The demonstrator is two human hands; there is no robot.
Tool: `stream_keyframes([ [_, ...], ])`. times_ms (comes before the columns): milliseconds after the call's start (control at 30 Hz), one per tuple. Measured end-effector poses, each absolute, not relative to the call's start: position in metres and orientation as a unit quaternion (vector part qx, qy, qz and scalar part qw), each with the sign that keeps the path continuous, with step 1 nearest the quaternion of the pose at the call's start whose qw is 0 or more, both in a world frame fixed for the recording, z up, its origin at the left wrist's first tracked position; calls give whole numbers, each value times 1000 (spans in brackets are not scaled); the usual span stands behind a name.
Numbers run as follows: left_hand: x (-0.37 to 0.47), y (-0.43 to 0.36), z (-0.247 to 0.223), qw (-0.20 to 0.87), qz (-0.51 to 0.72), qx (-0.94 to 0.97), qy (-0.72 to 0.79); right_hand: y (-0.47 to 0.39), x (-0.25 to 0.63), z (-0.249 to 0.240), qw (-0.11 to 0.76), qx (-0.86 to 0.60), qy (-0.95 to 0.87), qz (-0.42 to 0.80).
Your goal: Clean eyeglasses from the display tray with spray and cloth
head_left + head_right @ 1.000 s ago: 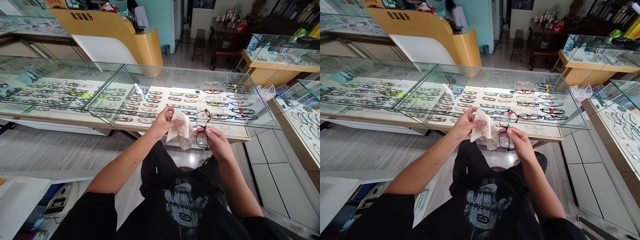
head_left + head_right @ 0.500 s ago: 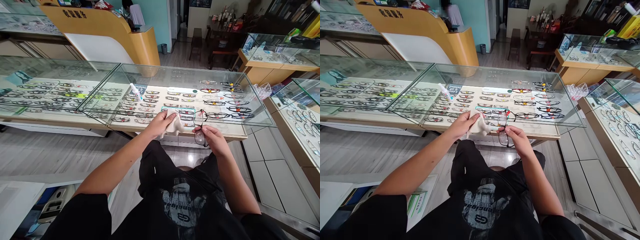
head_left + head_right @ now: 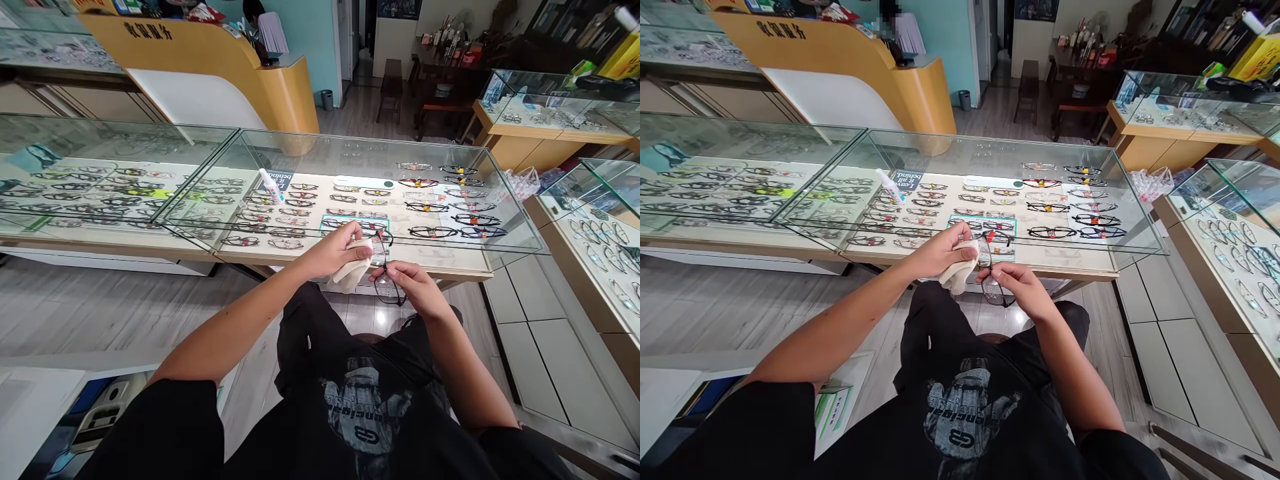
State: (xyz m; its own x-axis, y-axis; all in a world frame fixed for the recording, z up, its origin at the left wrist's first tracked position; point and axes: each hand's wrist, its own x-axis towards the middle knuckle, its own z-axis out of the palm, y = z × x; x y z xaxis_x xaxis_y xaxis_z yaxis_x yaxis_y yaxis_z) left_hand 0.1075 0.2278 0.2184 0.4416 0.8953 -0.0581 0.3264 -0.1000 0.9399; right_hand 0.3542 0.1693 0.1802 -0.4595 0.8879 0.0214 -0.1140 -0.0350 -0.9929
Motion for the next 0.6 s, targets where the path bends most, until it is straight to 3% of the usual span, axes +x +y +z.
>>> stream_keyframes([
  [167, 108, 232, 210, 531, 262, 671, 447, 168, 356, 184, 380, -326, -600, 625],
  [267, 107, 232, 212, 445, 296, 695, 481, 168, 355, 185, 376, -321, -598, 631],
  [400, 104, 227, 224, 382, 252, 694, 556, 168, 352, 185, 378, -327, -593, 631],
  [500, 103, 225, 226, 420, 223, 681, 557, 168, 349, 185, 381, -320, -599, 627],
  [600, 105, 223, 215, 539, 231, 632, 507, 168, 346, 186, 380, -312, -606, 625],
])
